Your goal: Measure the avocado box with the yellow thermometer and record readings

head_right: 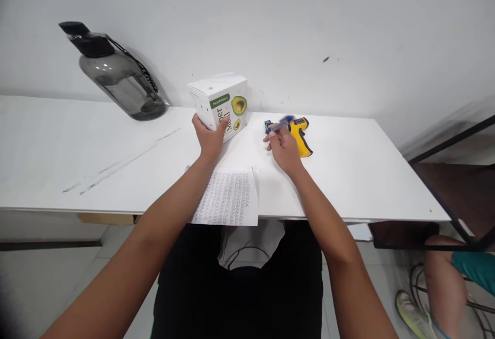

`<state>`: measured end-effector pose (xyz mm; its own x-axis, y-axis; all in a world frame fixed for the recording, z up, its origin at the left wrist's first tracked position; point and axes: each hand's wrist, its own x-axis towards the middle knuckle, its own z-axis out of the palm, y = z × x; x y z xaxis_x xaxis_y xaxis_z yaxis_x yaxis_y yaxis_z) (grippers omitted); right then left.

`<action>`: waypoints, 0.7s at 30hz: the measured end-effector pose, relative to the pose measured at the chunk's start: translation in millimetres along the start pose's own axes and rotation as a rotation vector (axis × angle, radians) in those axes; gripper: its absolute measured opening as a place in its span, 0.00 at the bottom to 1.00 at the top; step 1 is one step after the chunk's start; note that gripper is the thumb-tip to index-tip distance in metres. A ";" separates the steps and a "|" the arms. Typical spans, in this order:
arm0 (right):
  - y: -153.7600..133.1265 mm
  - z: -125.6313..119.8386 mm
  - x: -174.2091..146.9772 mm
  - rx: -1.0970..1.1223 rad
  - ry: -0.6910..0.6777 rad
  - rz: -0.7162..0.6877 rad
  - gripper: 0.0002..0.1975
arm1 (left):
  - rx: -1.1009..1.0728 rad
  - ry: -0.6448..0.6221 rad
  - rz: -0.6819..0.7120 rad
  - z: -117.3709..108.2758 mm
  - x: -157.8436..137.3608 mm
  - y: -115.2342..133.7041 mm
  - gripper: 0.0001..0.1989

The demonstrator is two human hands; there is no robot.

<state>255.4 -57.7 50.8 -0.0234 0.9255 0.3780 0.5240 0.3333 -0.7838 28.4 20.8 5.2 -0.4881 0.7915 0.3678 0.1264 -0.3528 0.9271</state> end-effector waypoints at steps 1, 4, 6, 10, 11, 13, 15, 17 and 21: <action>-5.6 -2.6 -12.7 0.111 0.024 -0.012 0.22 | 0.004 0.020 -0.001 0.7 0.5 -0.7 0.46; -17.6 -8.3 -63.0 0.150 0.053 -0.007 0.20 | 0.003 0.069 0.004 3.6 3.2 -3.2 0.47; -18.2 -10.8 -91.6 0.106 -0.215 0.032 0.17 | 0.007 0.092 0.007 4.9 6.3 -4.2 0.48; -11.3 -8.0 -103.5 0.158 -0.487 0.019 0.14 | 0.031 0.106 -0.017 6.8 17.1 -5.6 0.49; -10.3 -5.2 -98.7 0.154 -0.499 0.017 0.15 | 0.032 0.115 -0.025 7.9 21.0 -6.6 0.49; -9.8 2.3 -85.8 0.052 -0.476 -0.016 0.14 | 0.027 0.155 -0.033 10.8 30.0 -9.8 0.49; -9.1 11.1 -73.2 -0.159 -0.440 -0.146 0.14 | 0.022 0.210 -0.031 14.0 39.1 -14.3 0.49; -6.3 19.6 -62.9 -0.374 -0.422 -0.343 0.13 | 0.021 0.242 -0.037 16.2 46.6 -19.0 0.50; 5.4 32.1 -44.3 -0.559 -0.401 -0.586 0.14 | -0.027 0.259 -0.118 17.0 54.7 -27.4 0.50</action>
<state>232.0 -91.1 14.0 -0.6574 0.6624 0.3591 0.6690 0.7324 -0.1264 12.9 82.3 1.1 -0.7026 0.6757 0.2233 0.0337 -0.2818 0.9589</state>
